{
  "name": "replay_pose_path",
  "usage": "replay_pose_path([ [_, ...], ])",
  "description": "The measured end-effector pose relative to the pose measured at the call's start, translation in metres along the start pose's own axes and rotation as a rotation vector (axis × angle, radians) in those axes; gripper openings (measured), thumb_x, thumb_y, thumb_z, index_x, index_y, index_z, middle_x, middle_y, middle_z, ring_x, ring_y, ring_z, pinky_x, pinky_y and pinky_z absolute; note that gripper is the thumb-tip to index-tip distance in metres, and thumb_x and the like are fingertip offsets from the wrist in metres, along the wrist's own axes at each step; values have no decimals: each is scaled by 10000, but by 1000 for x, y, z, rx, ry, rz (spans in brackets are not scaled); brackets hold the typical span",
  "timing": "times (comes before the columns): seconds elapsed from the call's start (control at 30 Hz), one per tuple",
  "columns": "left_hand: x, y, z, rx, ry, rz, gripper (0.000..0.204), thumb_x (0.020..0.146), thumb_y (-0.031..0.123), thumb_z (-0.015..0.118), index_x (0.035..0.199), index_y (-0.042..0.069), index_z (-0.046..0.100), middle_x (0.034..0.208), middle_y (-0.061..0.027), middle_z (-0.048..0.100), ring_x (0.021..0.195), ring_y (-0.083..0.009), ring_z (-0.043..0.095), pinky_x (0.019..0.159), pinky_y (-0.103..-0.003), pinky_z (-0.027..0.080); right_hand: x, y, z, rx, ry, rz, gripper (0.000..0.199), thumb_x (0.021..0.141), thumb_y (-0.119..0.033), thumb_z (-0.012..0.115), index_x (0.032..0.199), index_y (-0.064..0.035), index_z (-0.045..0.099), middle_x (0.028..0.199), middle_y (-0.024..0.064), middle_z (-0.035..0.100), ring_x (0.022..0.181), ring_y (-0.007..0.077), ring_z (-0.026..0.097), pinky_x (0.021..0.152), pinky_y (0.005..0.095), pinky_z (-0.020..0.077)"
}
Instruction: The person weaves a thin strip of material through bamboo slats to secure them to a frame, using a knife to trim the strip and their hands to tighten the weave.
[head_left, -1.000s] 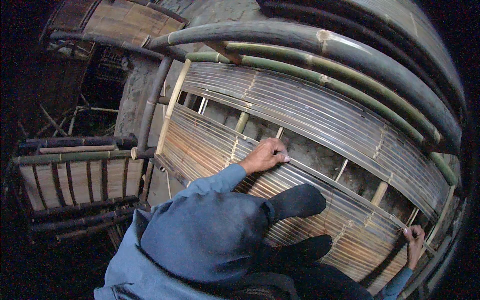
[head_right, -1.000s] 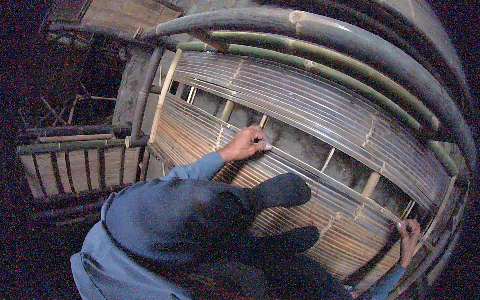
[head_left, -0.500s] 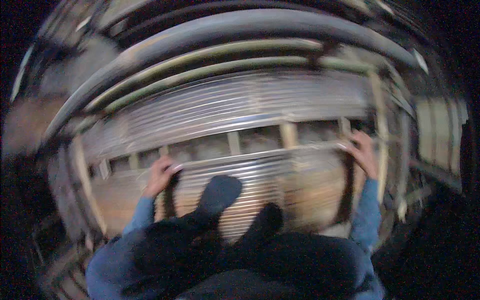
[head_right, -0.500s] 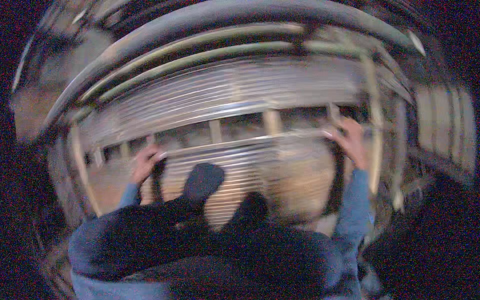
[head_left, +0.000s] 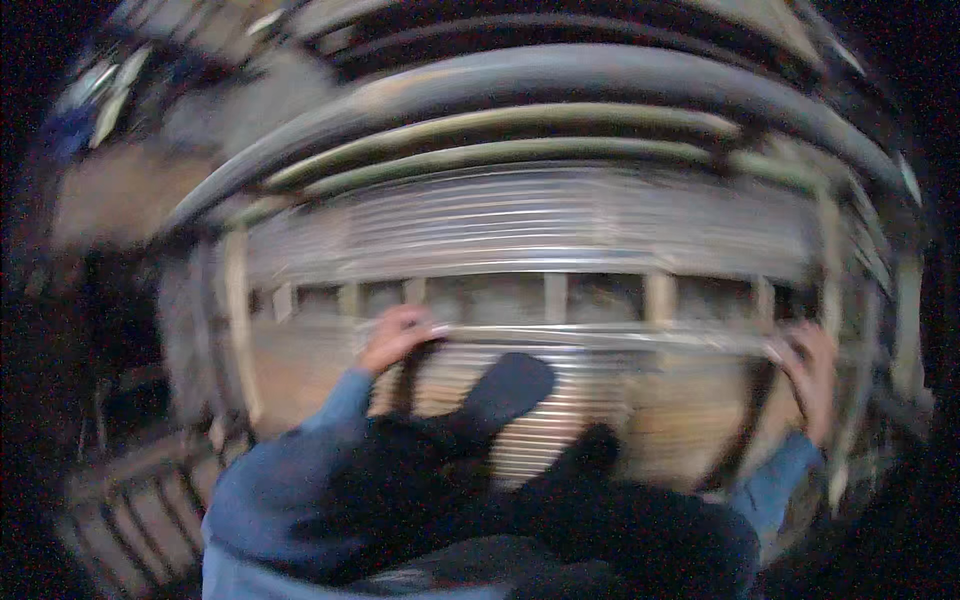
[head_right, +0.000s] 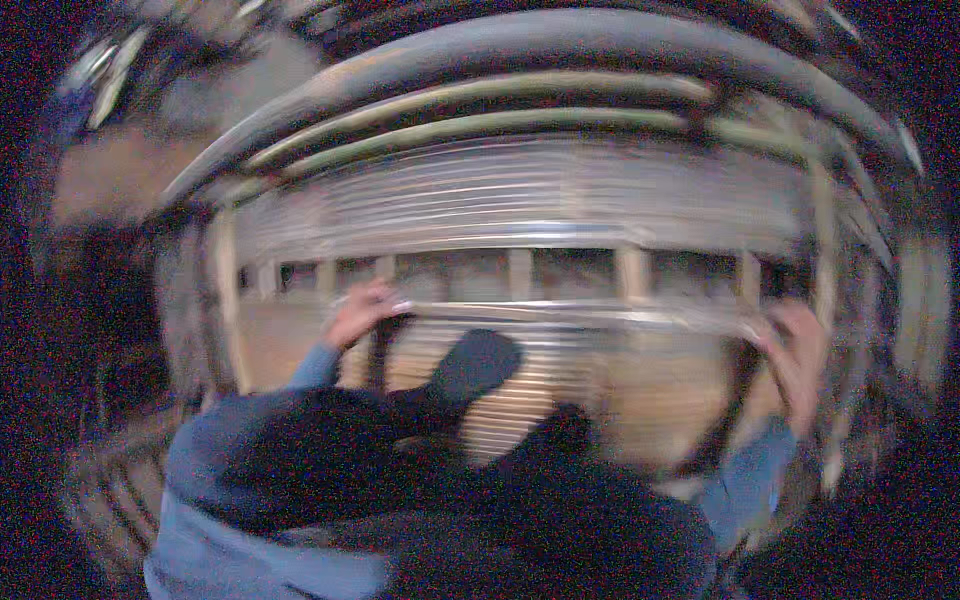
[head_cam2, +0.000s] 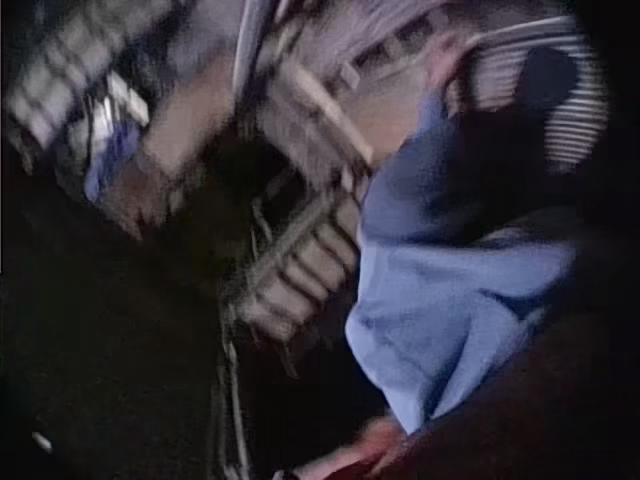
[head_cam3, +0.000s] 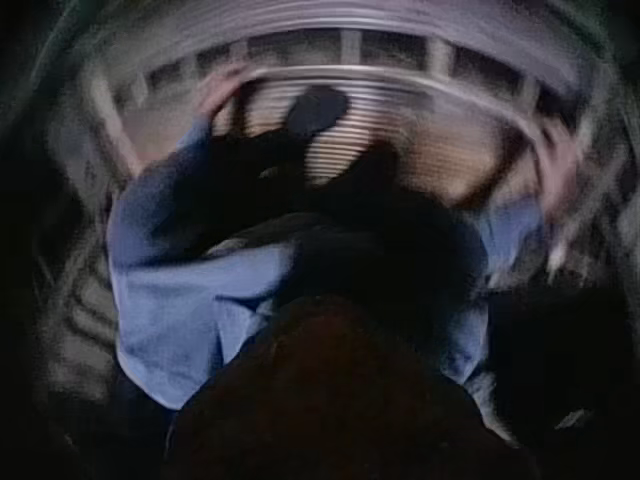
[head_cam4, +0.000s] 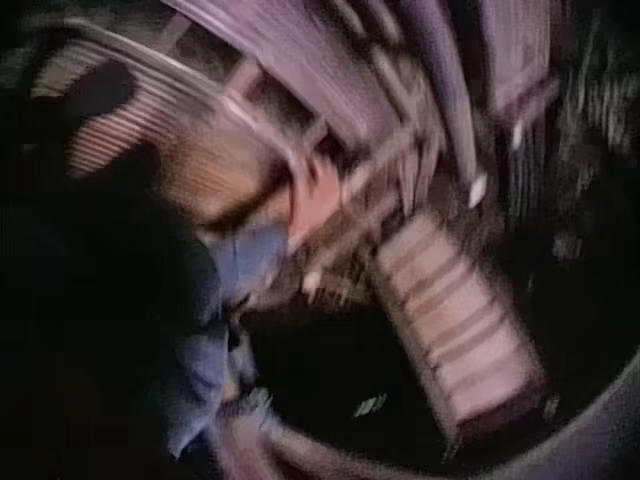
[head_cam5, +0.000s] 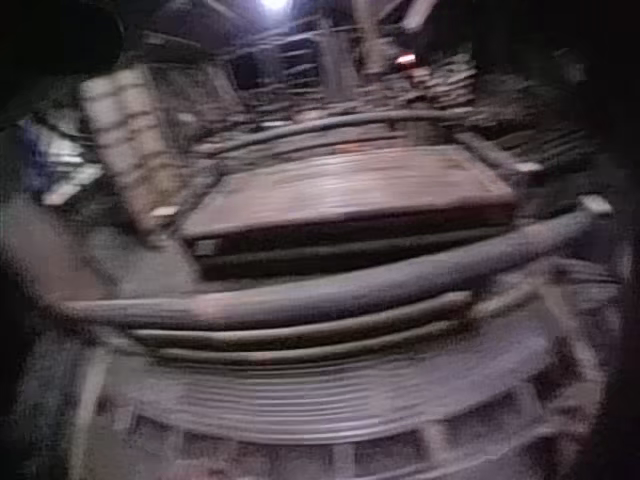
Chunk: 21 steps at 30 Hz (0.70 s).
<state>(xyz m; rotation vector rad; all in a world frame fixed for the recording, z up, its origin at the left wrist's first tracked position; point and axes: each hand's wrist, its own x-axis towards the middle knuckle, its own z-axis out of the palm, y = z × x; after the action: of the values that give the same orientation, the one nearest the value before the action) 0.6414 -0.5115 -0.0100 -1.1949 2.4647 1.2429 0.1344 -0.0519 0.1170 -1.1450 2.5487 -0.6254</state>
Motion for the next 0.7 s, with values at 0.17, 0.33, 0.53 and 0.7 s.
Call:
replay_pose_path([
  [0.17, 6, 40, -18, -51, -32, -9, 463, 792, 457, 821, 761, 7, 713, 811, -140, 646, 842, -294, 640, 793, -397, 488, -4, 49, 3, 95, -55, 314, 330, 849, -196, 806, 1102, -20, 688, 1243, 151, 633, 1344, 306, 484, 1187, 419, 293],
  [0.33, -13, 52, -9, -262, 51, 7, 361, 789, 336, 847, 743, 1, 719, 818, -125, 656, 810, -247, 633, 779, -377, 485, 17, 44, -21, 103, -301, 321, 336, 867, -205, 794, 1119, -23, 667, 1266, 152, 599, 1324, 302, 484, 1176, 402, 298],
  [0.53, -9, 55, -32, -313, -67, 14, 245, 830, 267, 825, 807, 31, 762, 836, -73, 674, 844, -180, 631, 797, -332, 477, -20, -19, -29, 59, 108, 100, 257, 870, -183, 762, 994, -3, 627, 1043, 101, 603, 1068, 278, 539, 1032, 378, 375],
  [0.7, -33, 79, -71, -115, -191, -33, 301, 875, 338, 761, 872, 37, 760, 853, -70, 658, 881, -204, 617, 827, -360, 466, -70, -35, -56, 40, 93, 59, 264, 793, -149, 787, 995, -10, 690, 1106, 146, 656, 1148, 331, 562, 1080, 467, 371],
])
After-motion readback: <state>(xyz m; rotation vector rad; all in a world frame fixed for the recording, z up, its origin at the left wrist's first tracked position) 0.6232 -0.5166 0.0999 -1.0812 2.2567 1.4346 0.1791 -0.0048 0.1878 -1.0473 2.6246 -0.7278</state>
